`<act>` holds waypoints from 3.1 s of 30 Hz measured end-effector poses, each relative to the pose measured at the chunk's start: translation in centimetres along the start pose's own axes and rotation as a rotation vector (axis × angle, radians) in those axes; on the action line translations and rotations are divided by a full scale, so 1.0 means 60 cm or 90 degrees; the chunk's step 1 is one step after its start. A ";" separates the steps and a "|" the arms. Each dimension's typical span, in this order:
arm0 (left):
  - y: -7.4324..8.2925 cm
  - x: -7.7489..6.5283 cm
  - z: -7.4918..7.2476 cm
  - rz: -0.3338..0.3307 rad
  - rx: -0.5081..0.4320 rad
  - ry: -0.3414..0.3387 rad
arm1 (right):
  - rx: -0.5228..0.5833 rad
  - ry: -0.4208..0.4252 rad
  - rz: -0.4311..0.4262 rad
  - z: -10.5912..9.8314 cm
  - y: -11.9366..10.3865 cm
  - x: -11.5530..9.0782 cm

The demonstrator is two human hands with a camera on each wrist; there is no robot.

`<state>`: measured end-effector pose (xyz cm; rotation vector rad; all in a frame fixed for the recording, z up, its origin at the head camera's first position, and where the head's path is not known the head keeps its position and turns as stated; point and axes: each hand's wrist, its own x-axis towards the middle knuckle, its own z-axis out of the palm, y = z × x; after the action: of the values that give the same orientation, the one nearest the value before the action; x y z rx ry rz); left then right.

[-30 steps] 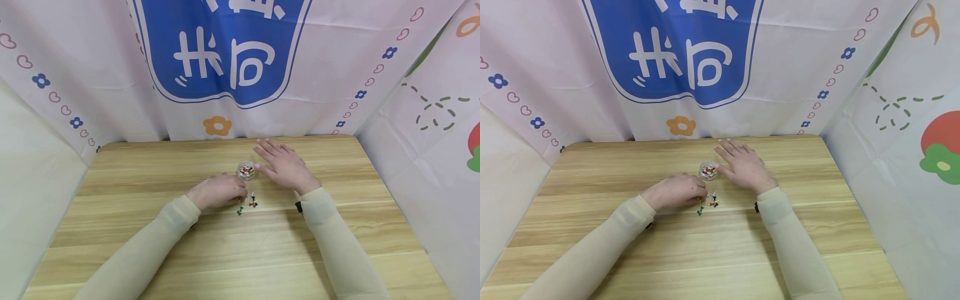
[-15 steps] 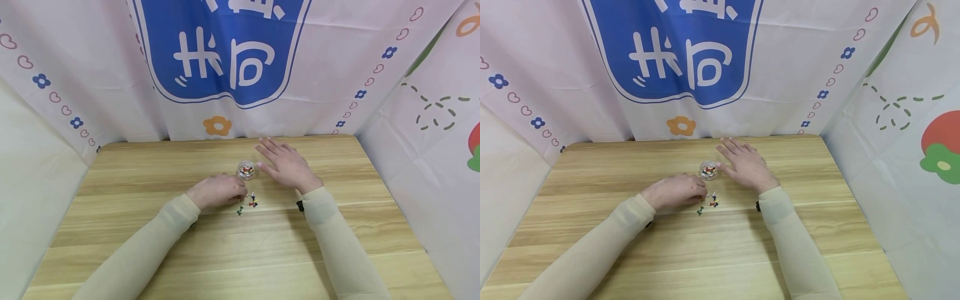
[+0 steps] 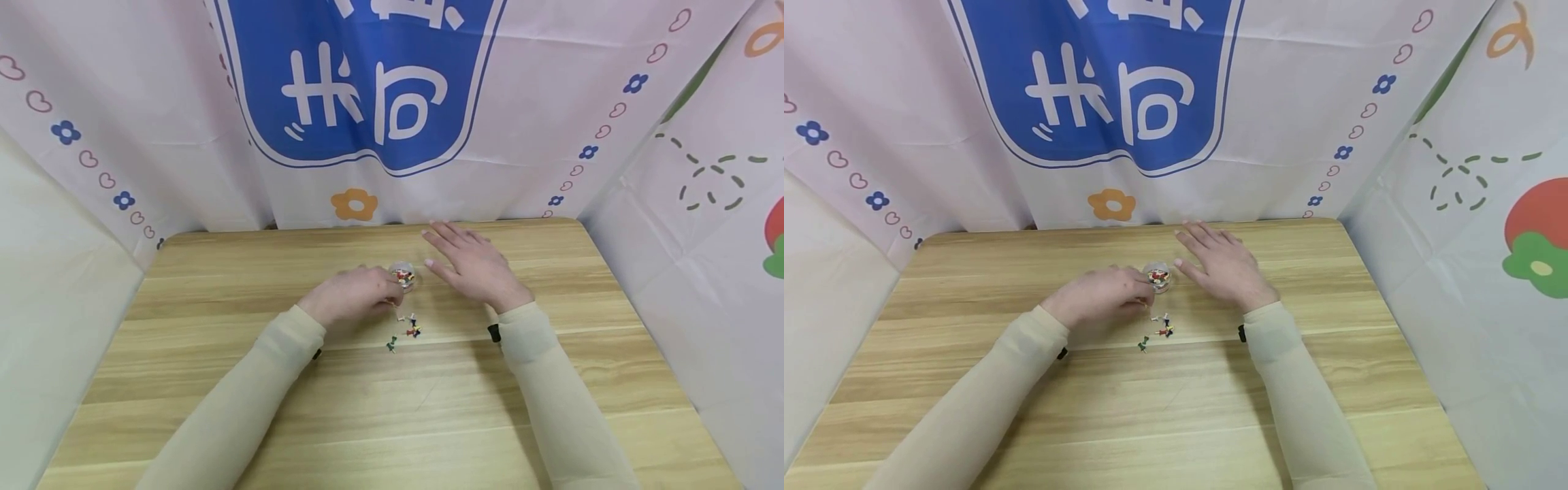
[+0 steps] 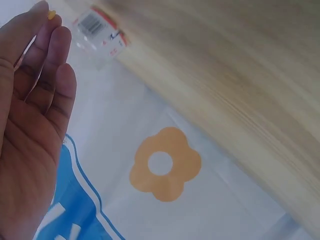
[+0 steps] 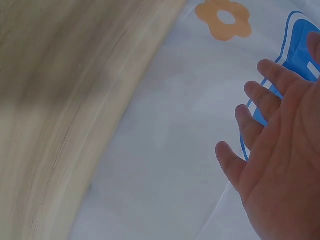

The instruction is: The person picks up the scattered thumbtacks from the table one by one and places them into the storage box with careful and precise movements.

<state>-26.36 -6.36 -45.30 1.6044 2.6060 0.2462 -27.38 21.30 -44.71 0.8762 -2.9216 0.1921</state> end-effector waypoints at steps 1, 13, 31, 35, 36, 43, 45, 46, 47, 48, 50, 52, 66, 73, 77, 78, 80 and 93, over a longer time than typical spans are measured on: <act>-0.003 0.001 -0.002 0.000 -0.006 0.009 | 0.001 0.002 0.001 0.000 0.001 0.000; -0.032 0.020 -0.008 -0.091 -0.036 0.086 | 0.009 0.011 0.015 -0.012 0.006 -0.006; -0.053 0.060 0.008 -0.206 -0.027 0.116 | 0.010 0.012 0.022 -0.016 0.015 -0.007; -0.051 0.058 0.007 -0.219 -0.026 0.112 | 0.012 0.012 0.024 -0.016 0.016 -0.007; -0.050 0.057 0.006 -0.219 -0.026 0.112 | 0.013 0.012 0.025 -0.016 0.016 -0.008; -0.035 0.043 0.001 -0.189 -0.009 0.115 | 0.012 0.014 0.029 -0.015 0.019 -0.008; -0.029 0.039 0.001 -0.170 0.003 0.112 | 0.015 0.015 0.027 -0.015 0.018 -0.008; -0.027 0.037 0.001 -0.158 0.004 0.111 | 0.015 0.016 0.026 -0.015 0.018 -0.008; -0.025 0.035 0.001 -0.147 0.007 0.110 | 0.017 0.015 0.026 -0.015 0.019 -0.008; -0.022 0.033 0.002 -0.136 0.011 0.109 | 0.019 0.015 0.024 -0.015 0.019 -0.008; -0.018 0.029 0.003 -0.115 0.018 0.105 | 0.021 0.016 0.020 -0.014 0.018 -0.007; -0.012 0.025 0.004 -0.096 0.016 0.102 | 0.021 0.016 0.018 -0.013 0.018 -0.006; 0.014 0.010 0.019 -0.027 0.048 0.057 | 0.019 0.005 0.012 -0.006 0.009 -0.004; 0.021 0.009 0.035 -0.025 0.048 0.050 | 0.019 -0.002 0.012 -0.006 0.007 -0.004; 0.025 0.011 0.044 -0.009 0.067 0.045 | 0.024 -0.007 0.012 -0.005 0.006 -0.004; 0.026 0.011 0.046 -0.006 0.070 0.044 | 0.026 -0.008 0.013 -0.005 0.006 -0.004; 0.028 0.012 0.048 0.000 0.073 0.045 | 0.028 -0.010 0.013 -0.005 0.006 -0.004; 0.030 0.018 0.057 -0.004 0.076 0.021 | 0.037 -0.009 0.011 -0.002 0.007 -0.003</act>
<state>-24.78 -4.27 -48.31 1.6408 2.6982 0.1195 -27.43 21.78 -44.65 0.8648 -2.9508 0.2745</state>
